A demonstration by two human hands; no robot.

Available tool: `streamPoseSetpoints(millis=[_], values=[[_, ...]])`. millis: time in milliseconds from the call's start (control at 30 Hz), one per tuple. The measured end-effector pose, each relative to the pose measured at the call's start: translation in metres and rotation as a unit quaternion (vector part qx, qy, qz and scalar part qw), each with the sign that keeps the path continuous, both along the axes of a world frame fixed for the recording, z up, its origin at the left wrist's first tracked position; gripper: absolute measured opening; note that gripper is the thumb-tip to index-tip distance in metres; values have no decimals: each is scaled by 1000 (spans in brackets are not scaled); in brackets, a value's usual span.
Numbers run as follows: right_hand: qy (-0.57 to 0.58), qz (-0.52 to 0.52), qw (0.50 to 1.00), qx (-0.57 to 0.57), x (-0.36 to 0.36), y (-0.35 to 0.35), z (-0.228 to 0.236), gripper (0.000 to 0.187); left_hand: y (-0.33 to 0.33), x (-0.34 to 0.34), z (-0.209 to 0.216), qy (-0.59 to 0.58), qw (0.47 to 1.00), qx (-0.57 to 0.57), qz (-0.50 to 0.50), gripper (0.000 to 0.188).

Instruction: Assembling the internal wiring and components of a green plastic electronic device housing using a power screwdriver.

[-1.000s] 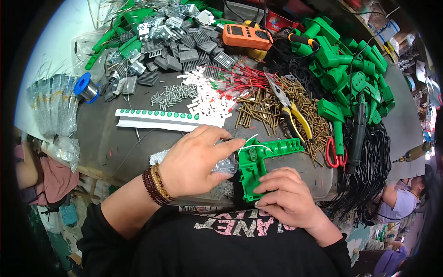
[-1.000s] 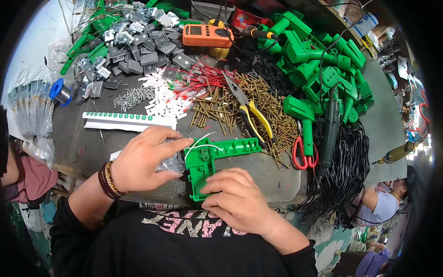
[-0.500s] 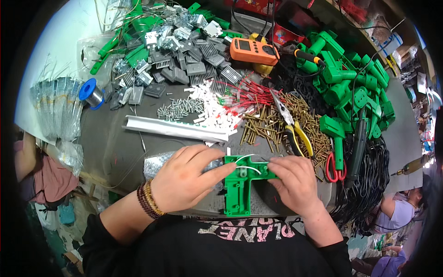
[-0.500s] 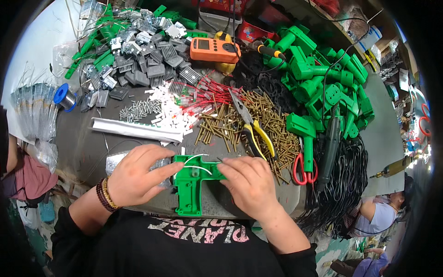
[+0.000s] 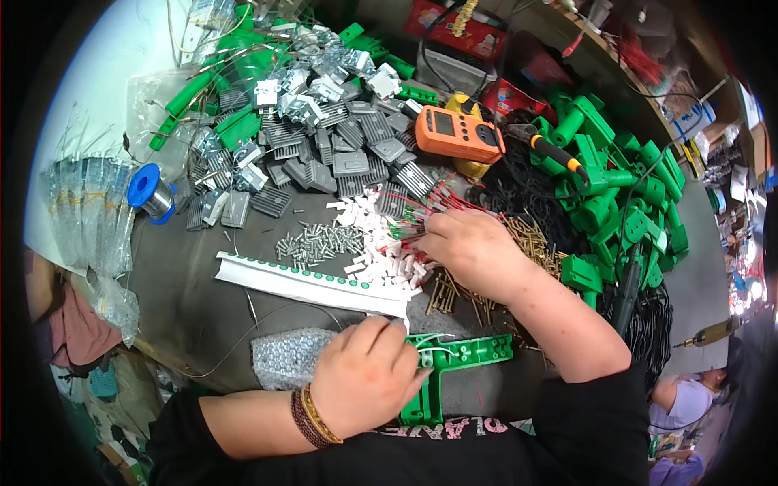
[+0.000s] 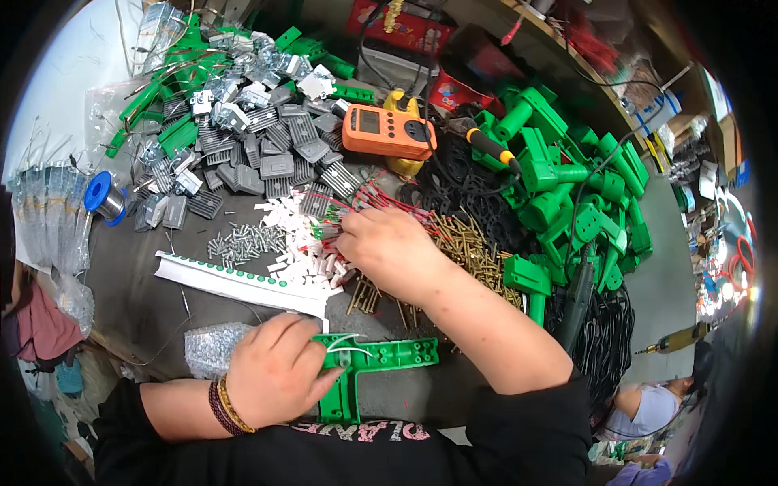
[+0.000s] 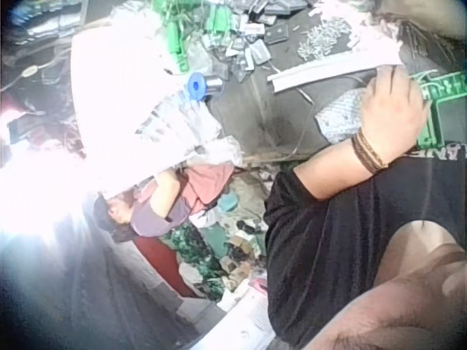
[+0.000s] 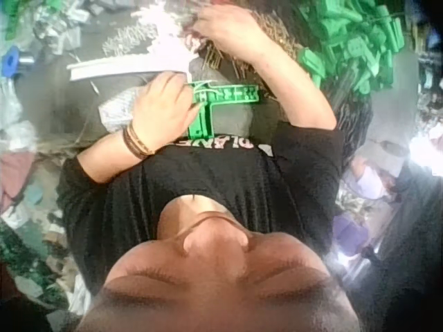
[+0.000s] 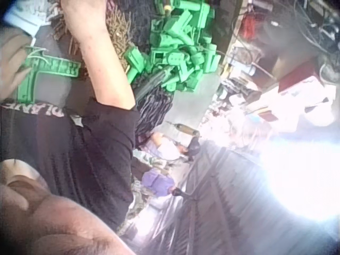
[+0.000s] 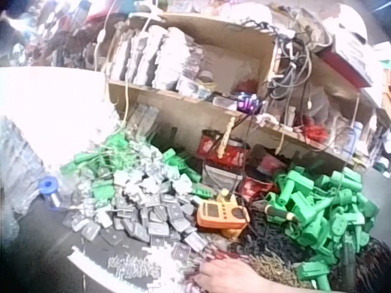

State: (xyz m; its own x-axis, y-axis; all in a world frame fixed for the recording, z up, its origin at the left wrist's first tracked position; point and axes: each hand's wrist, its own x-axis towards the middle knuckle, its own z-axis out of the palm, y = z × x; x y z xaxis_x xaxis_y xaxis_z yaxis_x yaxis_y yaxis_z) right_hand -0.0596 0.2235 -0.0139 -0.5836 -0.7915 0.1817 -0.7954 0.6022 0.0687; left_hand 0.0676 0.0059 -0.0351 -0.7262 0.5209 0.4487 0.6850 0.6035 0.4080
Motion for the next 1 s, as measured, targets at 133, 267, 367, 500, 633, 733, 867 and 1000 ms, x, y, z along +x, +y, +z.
streamPoseSetpoints(millis=[133,267,367,500,633,733,867,1000], values=[[-229,-1,939,-259,-12,9,26,12,-3,-7,1,-50,997,-7,-59,29],[-480,-51,724,-492,-24,27,34,21,-7,-13,8,-148,981,48,-111,27],[-227,-71,958,-161,-39,3,35,20,-10,-18,7,-161,978,61,-120,25],[-127,-1,992,-27,-49,6,15,21,-2,-17,8,-169,981,71,-64,24],[-268,-30,897,-351,-39,3,27,15,0,-15,2,-158,984,48,-59,22],[-397,-135,778,-468,-3,-2,65,13,-6,-23,-1,-164,976,132,-48,12],[-258,13,958,-125,51,9,70,40,-11,-32,-5,-202,960,192,-38,11],[-172,44,984,0,99,14,57,33,-8,-28,-4,-205,960,186,-37,14]])
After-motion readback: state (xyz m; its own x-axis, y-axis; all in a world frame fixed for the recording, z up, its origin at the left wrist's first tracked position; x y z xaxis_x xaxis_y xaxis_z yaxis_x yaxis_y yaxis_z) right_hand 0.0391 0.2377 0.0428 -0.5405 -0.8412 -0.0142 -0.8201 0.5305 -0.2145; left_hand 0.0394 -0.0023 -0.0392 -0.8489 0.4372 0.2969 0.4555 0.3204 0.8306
